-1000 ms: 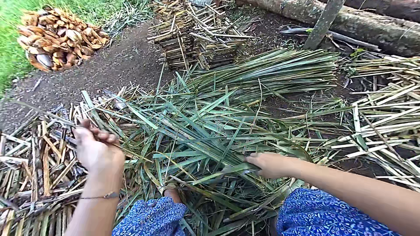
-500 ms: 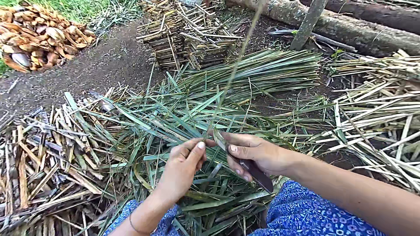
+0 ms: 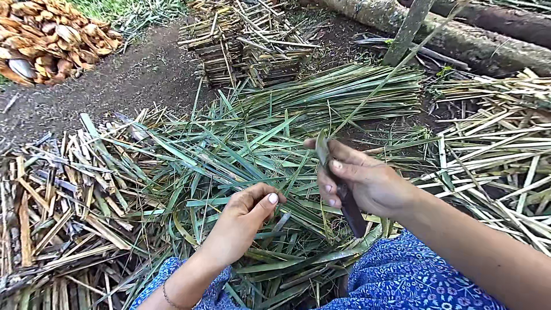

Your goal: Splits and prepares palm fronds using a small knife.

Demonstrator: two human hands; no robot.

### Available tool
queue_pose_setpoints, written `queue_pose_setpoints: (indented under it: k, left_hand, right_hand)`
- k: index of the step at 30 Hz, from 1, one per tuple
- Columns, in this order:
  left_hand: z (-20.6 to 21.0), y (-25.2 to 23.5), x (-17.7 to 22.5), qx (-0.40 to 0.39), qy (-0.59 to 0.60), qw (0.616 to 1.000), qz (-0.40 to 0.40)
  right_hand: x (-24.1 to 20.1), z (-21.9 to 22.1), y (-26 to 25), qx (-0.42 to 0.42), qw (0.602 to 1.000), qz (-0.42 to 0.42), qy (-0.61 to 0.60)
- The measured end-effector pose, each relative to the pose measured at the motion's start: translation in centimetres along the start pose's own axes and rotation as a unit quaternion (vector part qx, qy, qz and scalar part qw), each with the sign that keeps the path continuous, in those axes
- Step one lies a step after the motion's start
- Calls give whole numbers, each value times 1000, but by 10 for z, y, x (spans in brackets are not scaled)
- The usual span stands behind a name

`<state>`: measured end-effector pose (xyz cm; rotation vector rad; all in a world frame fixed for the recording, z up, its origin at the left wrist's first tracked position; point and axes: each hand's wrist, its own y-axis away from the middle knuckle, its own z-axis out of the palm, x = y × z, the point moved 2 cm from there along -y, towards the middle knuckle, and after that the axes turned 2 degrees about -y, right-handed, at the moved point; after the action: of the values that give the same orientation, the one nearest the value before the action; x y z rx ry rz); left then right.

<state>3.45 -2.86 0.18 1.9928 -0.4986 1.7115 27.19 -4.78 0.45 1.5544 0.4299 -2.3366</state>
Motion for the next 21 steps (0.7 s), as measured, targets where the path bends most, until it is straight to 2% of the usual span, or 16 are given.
queue_pose_setpoints:
  k: [4,8,15,21]
  left_hand:
    - [6,-1,1,14,26,1000,11]
    - [14,1,2,26,90,996,-5]
    - [25,8,6,1,239,969,-70]
    - [30,10,5,9,220,975,-21]
  right_hand:
    - [15,20,-2,-76,994,76,35]
    - [23,33,-3,-77,986,129,76]
    - [24,35,-4,-49,990,83,105]
    - [21,37,-3,-24,991,35,129]
